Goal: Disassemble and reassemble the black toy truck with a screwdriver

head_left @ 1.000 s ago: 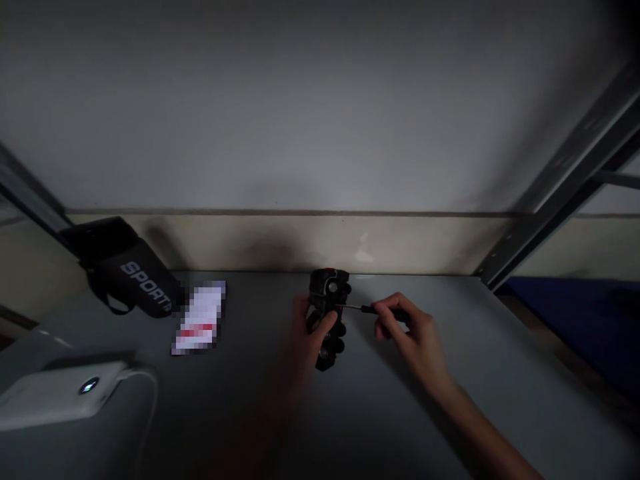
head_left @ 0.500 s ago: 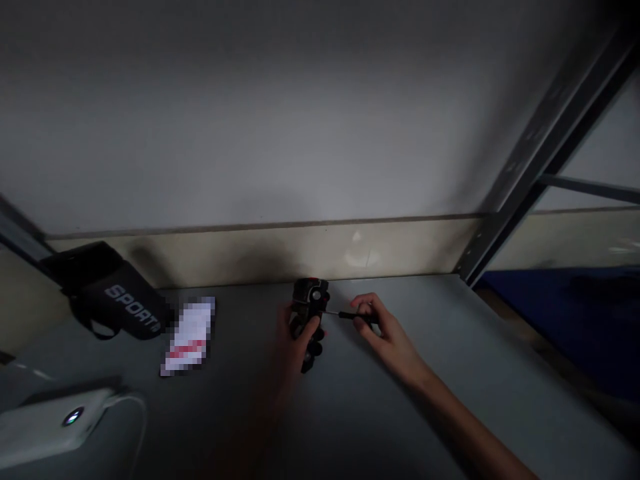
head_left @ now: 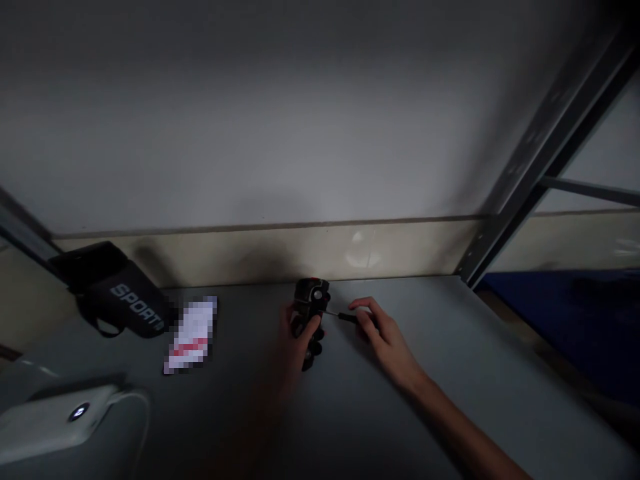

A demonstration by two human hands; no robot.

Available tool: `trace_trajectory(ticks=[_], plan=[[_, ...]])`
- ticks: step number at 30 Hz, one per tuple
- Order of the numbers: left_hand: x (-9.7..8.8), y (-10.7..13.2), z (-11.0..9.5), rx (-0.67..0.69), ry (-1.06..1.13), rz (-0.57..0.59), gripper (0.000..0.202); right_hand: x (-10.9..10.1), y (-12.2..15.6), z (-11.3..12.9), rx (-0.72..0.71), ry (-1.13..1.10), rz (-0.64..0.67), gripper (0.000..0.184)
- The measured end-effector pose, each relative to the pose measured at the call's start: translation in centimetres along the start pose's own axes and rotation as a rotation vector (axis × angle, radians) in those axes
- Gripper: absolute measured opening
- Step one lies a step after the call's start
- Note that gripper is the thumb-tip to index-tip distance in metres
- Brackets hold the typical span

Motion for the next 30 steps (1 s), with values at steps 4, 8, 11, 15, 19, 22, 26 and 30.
trace_trajectory(ticks=[4,8,11,15,19,22,26,30], plan=[[-0.12,-0.04,0.09,-0.032,-0.015,-0.007,0.058,0.31,0.08,0.18,-0.076,-0.007,0.010,0.029],[-0.11,-0.12,-0.15,0.011,-0.011,-0.023,0.055,0.48,0.13,-0.18,0.012,-0.028,0.036,0.037],[0.04,-0.01,-0.26,-0.007,-0.002,-0.016,0.055,0.14,0.14,0.14,-0.045,-0.042,-0.031,0.029],[0.13,0.25,-0.54,-0.037,0.013,-0.011,0.057,0.16,0.15,0.27,-0.025,-0.048,-0.026,0.031],[-0.01,0.25,-0.57,-0.036,0.021,-0.011,0.059,0.21,0.08,0.09,-0.011,-0.022,-0.031,0.033],[-0.05,0.15,-0.32,-0.071,0.015,0.011,0.058,0.37,0.05,0.29,-0.069,-0.009,-0.017,0.027],[-0.07,0.09,-0.27,-0.079,0.021,-0.003,0.061,0.66,0.20,0.24,-0.006,-0.026,0.018,0.034],[0.00,0.21,-0.60,-0.052,0.044,0.004,0.058,0.52,0.37,0.31,-0.010,-0.019,-0.020,0.033]])
Point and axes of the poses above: each hand's wrist, its own y-axis away from the middle knuckle, its own x-axis out of the palm, z = x × y, the point moved 4 cm from there along -y, towards the middle knuckle, and after that the axes turned 3 degrees about x, right-handed, at the moved point
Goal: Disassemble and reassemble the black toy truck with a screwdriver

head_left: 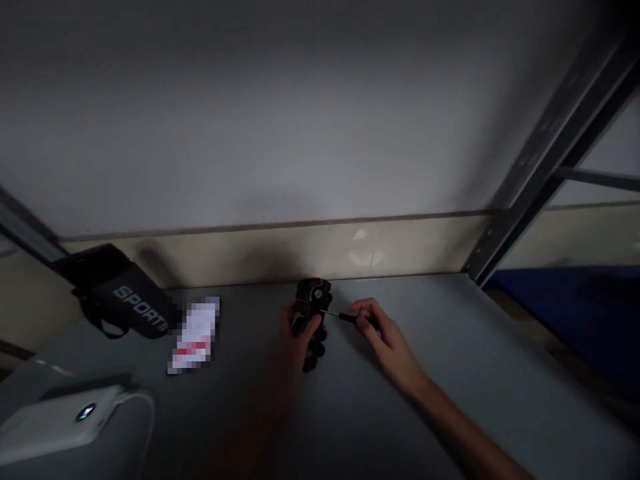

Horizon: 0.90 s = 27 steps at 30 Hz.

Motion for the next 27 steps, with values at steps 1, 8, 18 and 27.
trace_trajectory(ticks=[1,8,18,27], plan=[[0.0,0.1,-0.1,-0.008,-0.002,0.000,0.058,0.0,0.0,0.1,-0.018,0.001,-0.010,0.031],[0.1,0.4,-0.8,-0.021,-0.033,-0.007,0.056,0.2,0.0,0.0,0.045,-0.008,-0.005,0.039],[-0.3,0.3,0.0,-0.046,-0.045,0.017,0.055,0.2,0.2,0.0,0.041,0.034,-0.017,0.035],[-0.3,0.0,0.2,-0.029,-0.038,0.025,0.053,0.3,0.3,-0.4,0.009,0.059,0.029,0.031]])
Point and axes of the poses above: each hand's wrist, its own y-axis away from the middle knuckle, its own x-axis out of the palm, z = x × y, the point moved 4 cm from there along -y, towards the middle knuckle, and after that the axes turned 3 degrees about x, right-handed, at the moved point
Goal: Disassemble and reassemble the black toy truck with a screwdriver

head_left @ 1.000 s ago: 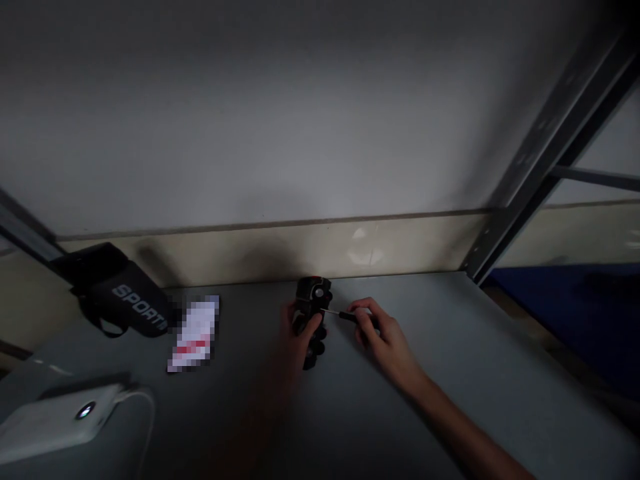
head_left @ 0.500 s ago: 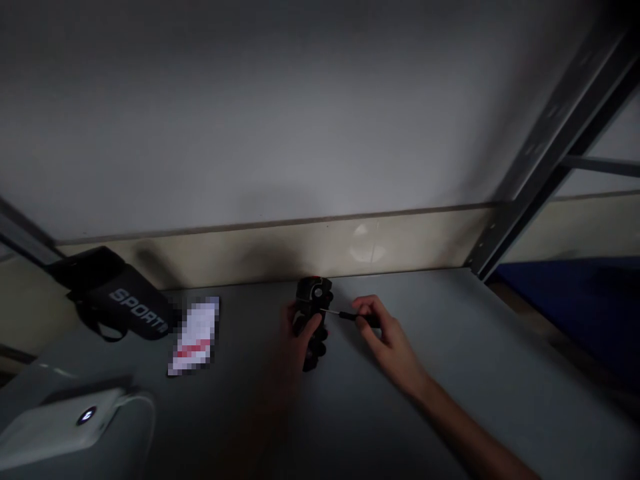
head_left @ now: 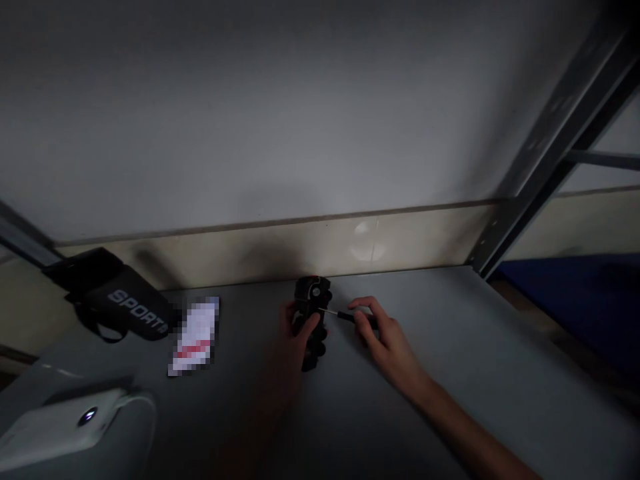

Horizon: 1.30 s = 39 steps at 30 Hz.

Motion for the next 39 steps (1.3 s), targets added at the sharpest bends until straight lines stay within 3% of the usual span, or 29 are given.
trace_trajectory(ticks=[5,10,23,29,34,39], plan=[[-0.10,-0.39,0.63,-0.016,0.028,0.007,0.055,0.14,0.15,0.29,-0.063,-0.022,-0.023,0.027],[-0.07,-0.20,0.36,-0.012,0.006,0.004,0.055,0.23,0.18,0.05,0.011,-0.010,-0.002,0.029],[0.17,0.09,-0.04,-0.024,-0.001,0.018,0.052,-0.27,-0.08,0.92,-0.061,-0.050,-0.058,0.019],[0.06,0.01,-0.05,-0.010,-0.024,0.019,0.051,-0.30,-0.11,0.27,0.025,-0.019,-0.013,0.029],[0.07,-0.08,0.08,-0.049,-0.031,0.050,0.055,-0.49,-0.25,0.27,-0.024,-0.053,-0.017,0.027],[0.17,-0.04,-0.08,-0.021,-0.018,0.018,0.057,-0.57,-0.38,0.03,0.033,-0.057,-0.015,0.035]])
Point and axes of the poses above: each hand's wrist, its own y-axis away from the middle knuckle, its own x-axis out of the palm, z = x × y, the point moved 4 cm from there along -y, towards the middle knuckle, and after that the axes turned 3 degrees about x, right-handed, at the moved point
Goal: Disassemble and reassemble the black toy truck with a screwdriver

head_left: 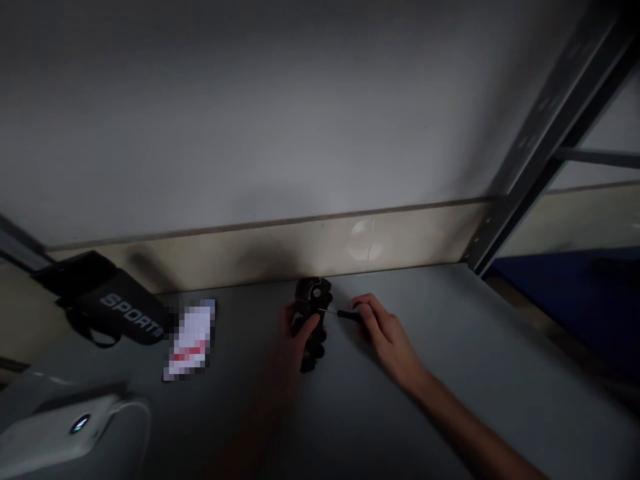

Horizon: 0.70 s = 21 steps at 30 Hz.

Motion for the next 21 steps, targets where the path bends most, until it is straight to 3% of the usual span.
trace_trajectory(ticks=[4,8,13,17,21], plan=[[0.2,0.1,0.0,-0.016,0.000,0.009,0.057,-0.1,-0.1,0.3,-0.071,0.009,-0.014,0.029],[0.1,-0.3,0.3,0.026,0.011,-0.008,0.055,-0.1,-0.1,0.1,-0.023,0.038,-0.015,0.035],[0.1,-0.7,0.7,-0.001,0.057,-0.013,0.064,0.0,-0.1,0.3,-0.083,0.021,-0.002,0.028],[0.1,-0.6,0.7,-0.026,0.011,-0.008,0.068,0.0,0.0,0.3,-0.020,0.054,-0.019,0.034],[0.0,-0.6,1.0,-0.061,-0.032,-0.001,0.069,0.0,0.1,0.7,-0.070,0.030,-0.018,0.026]])
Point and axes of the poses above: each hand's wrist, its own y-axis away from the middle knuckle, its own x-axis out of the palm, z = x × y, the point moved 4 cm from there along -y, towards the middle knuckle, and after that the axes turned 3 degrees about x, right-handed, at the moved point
